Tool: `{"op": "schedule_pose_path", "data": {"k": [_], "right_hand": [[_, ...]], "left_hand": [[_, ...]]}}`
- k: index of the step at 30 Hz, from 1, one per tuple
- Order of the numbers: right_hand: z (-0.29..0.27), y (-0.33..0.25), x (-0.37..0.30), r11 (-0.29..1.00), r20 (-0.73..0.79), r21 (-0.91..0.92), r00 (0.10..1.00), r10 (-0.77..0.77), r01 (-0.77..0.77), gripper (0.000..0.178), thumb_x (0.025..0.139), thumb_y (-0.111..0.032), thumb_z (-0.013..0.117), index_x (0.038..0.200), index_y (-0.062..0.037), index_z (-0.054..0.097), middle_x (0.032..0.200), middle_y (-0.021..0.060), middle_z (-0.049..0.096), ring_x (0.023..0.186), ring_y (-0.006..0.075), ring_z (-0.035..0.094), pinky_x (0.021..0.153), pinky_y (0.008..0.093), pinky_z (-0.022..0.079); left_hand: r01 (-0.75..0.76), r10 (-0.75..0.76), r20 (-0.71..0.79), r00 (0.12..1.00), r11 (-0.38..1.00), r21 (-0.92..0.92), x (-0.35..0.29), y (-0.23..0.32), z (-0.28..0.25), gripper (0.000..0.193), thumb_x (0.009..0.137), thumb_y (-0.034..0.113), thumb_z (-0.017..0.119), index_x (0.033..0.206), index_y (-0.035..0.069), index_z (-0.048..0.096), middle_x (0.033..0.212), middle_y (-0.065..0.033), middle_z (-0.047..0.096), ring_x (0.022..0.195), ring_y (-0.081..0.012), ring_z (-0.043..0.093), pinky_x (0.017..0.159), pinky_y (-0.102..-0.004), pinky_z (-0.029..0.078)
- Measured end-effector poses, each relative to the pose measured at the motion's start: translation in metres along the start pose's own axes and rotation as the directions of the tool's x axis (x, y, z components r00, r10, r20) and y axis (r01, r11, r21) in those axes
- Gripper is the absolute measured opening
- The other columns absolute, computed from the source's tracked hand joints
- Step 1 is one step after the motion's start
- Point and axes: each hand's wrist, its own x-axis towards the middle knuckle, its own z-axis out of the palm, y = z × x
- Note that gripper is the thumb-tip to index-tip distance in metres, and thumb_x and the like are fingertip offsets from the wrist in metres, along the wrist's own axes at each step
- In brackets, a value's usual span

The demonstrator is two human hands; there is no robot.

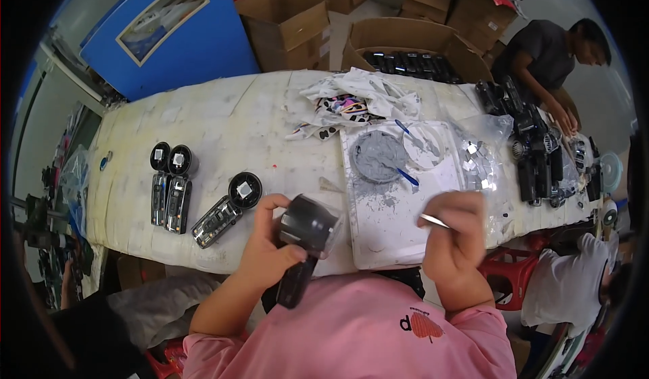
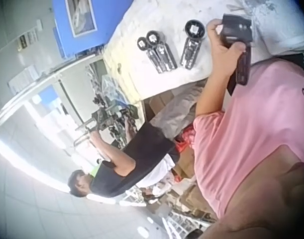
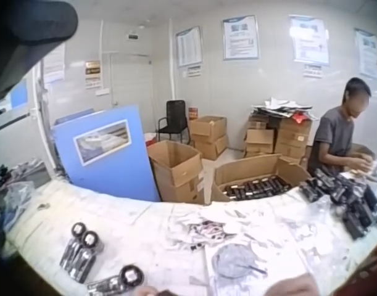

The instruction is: The person applies adhesive paste to small plastic electronic component housings using a brush tool.

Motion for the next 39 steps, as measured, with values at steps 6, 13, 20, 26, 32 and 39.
{"op": "schedule_pose_path", "data": {"k": [6,13,20,26,32,39], "right_hand": [[0.062,0.0,-0.005,0.955,-0.104,0.292,0.991,0.081,-0.047,0.025,0.084,0.014,0.045,0.105,0.0038,0.054,0.106,0.0148,0.047,0.075,0.0202,0.058,0.065,0.0293,0.051],[0.065,0.017,-0.011,0.86,-0.116,0.48,0.959,0.259,-0.174,0.017,0.093,0.007,0.044,0.107,0.0054,0.054,0.105,0.0133,0.047,0.078,0.0175,0.057,0.07,0.0275,0.051],[0.052,0.028,-0.011,0.78,0.154,0.405,0.877,0.455,-0.477,0.02,0.093,0.004,0.051,0.11,0.0023,0.06,0.101,0.0087,0.053,0.078,0.0129,0.059,0.07,0.0237,0.049],[0.052,0.025,-0.008,0.873,0.439,0.081,0.804,0.402,-0.481,0.02,0.085,0.006,0.061,0.103,-0.001,0.065,0.089,0.0072,0.06,0.078,0.0145,0.061,0.065,0.0267,0.048],[0.075,0.034,-0.005,0.98,0.506,0.033,0.849,0.153,-0.197,0.016,0.078,0.001,0.066,0.093,-0.0053,0.066,0.085,0.0098,0.06,0.075,0.0267,0.06,0.063,0.0346,0.048],[0.078,0.032,0.006,0.994,0.682,-0.107,0.726,0.084,-0.015,0.018,0.075,-0.003,0.062,0.092,-0.0046,0.066,0.087,0.0102,0.058,0.086,0.0295,0.059,0.071,0.0366,0.048]], "left_hand": [[0.102,-0.069,0.219,0.973,0.984,-0.145,-0.007,-0.029,0.033,0.069,0.081,0.009,0.075,0.127,0.014,0.024,0.107,-0.0119,0.061,0.096,-0.0175,0.061,0.08,-0.031,0.05],[-0.283,0.209,0.204,0.956,0.84,0.463,0.003,-0.02,0.027,0.065,0.075,0.013,0.082,0.114,0.01,0.03,0.09,-0.0069,0.056,0.08,-0.0161,0.059,0.071,-0.0308,0.049],[-0.286,0.253,0.212,0.944,0.304,0.909,0.007,-0.012,0.014,0.06,0.068,0.028,0.084,0.108,0.007,0.045,0.106,-0.0182,0.058,0.077,-0.0356,0.06,0.068,-0.0406,0.05],[-0.22,0.321,0.164,0.933,0.147,0.964,-0.001,-0.021,0.005,0.043,0.071,0.014,0.078,0.106,0.005,0.054,0.121,-0.0207,0.052,0.106,-0.0394,0.053,0.088,-0.0442,0.046],[-0.317,0.467,0.18,0.866,0.233,0.92,-0.004,-0.027,-0.005,0.018,0.073,0.001,0.073,0.085,0.003,0.061,0.099,-0.0151,0.06,0.096,-0.0337,0.059,0.079,-0.0402,0.048],[-0.322,0.503,0.151,0.851,0.273,0.906,-0.006,-0.029,-0.006,0.017,0.072,-0.003,0.073,0.083,0.001,0.061,0.092,-0.0163,0.061,0.091,-0.032,0.062,0.073,-0.0372,0.05]]}}
